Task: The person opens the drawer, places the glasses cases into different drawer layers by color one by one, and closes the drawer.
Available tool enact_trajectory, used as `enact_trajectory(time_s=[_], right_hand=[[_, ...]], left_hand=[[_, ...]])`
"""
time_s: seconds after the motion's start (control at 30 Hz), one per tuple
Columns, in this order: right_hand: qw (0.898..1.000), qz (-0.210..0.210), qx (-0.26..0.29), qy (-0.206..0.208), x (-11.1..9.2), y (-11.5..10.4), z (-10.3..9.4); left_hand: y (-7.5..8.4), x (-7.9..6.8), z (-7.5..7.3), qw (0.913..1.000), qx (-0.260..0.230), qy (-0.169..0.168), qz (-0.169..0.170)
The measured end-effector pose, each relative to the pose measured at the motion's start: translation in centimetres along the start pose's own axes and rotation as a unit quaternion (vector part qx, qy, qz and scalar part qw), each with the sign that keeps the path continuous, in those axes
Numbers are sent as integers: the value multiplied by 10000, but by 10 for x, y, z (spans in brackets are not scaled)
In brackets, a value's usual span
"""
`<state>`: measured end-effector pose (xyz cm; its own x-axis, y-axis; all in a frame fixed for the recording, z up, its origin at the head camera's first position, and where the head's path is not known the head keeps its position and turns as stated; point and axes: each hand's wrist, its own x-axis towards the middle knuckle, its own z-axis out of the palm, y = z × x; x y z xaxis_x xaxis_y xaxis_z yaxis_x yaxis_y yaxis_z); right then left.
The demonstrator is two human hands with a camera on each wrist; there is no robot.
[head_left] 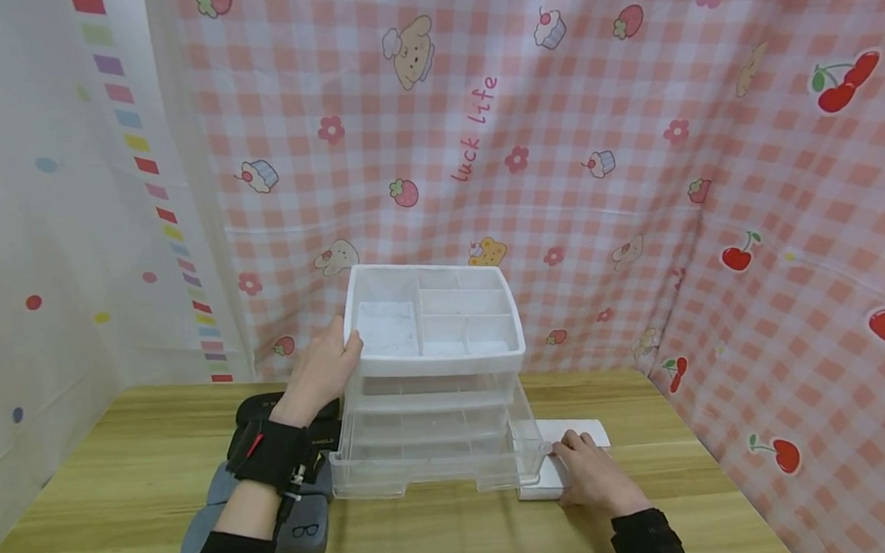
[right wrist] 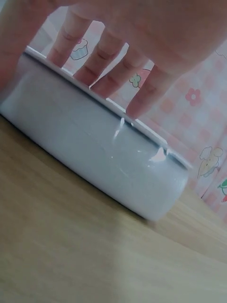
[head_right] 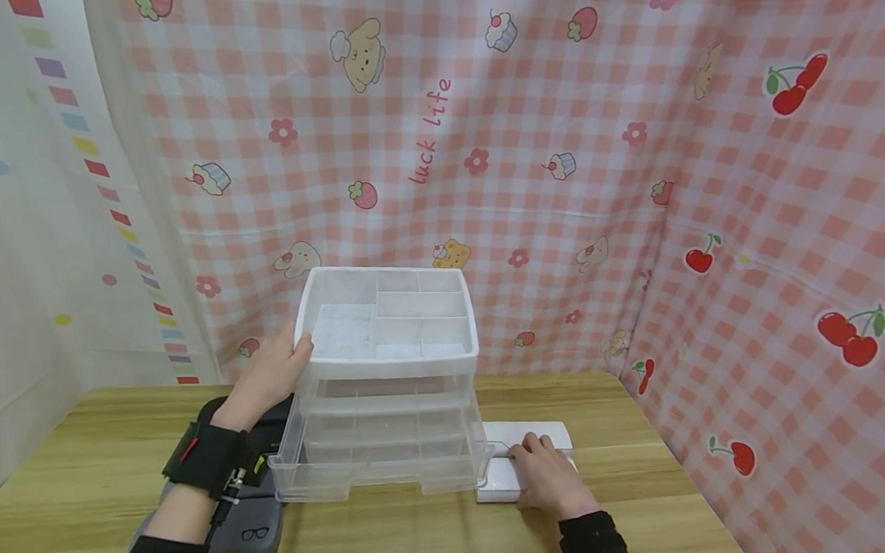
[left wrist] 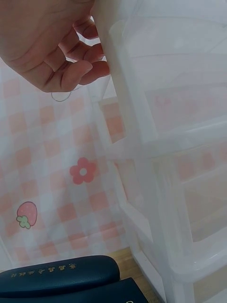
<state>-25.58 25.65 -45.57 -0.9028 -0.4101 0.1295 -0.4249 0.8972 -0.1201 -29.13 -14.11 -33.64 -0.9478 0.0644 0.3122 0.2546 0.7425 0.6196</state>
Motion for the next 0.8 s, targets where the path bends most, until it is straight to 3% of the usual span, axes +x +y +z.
enact_trajectory(time_s=[0.2,0.4,0.8], right_hand=[[9992,-314,-245,-91,-3,2,-3],[9987,-365,-336,-122,-7,2,-7],[9951,-263,-488,815,-13,3,-49]], left_hand=[[-1,0,0,10000,-27,-36,25],[0,0,-1,10000,-62,-70,14],[0,1,0,9999,-110,-71,-13]])
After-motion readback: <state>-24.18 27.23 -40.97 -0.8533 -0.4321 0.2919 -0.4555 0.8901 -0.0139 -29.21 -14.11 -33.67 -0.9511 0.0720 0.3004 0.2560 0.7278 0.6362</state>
